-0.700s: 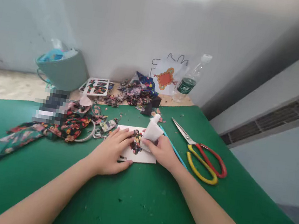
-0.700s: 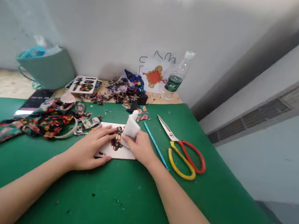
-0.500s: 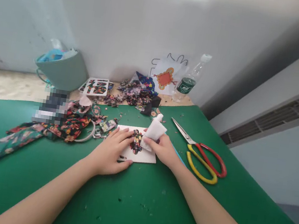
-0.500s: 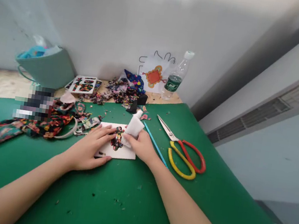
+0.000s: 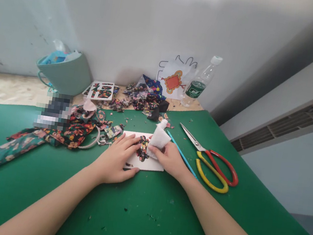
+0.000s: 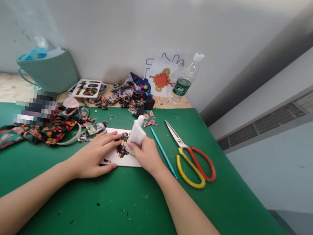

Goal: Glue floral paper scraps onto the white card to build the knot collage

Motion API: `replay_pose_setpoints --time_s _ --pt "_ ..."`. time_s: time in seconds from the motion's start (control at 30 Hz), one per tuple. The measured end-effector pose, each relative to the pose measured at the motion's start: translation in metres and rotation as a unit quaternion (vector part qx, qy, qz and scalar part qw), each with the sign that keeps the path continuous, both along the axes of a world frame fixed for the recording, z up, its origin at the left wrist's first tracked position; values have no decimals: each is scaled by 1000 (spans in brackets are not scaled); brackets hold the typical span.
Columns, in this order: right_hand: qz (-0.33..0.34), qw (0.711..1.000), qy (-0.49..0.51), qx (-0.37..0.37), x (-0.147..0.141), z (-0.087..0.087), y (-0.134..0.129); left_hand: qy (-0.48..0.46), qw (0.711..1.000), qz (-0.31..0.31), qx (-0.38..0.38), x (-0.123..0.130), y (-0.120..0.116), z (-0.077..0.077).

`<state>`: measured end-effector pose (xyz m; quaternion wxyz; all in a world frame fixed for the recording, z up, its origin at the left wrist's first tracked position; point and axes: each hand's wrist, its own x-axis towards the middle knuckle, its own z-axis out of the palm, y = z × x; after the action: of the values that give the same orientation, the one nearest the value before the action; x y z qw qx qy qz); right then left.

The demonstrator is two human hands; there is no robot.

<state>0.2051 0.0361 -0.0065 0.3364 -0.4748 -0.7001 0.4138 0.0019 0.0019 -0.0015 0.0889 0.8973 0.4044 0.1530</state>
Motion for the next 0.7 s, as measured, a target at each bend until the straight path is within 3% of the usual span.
replay_pose_setpoints --time_s 0.27,0.53,0.7 --pt "-9 996 69 -59 0 -1 3 -20 1000 -2 -3 0 0 0" --pt "3 1000 -14 4 1 0 1 -4 1000 -1 -3 1 0 0" --pt "5 1000 -4 1 3 -1 3 -2 1000 -2 -2 2 -1 1"
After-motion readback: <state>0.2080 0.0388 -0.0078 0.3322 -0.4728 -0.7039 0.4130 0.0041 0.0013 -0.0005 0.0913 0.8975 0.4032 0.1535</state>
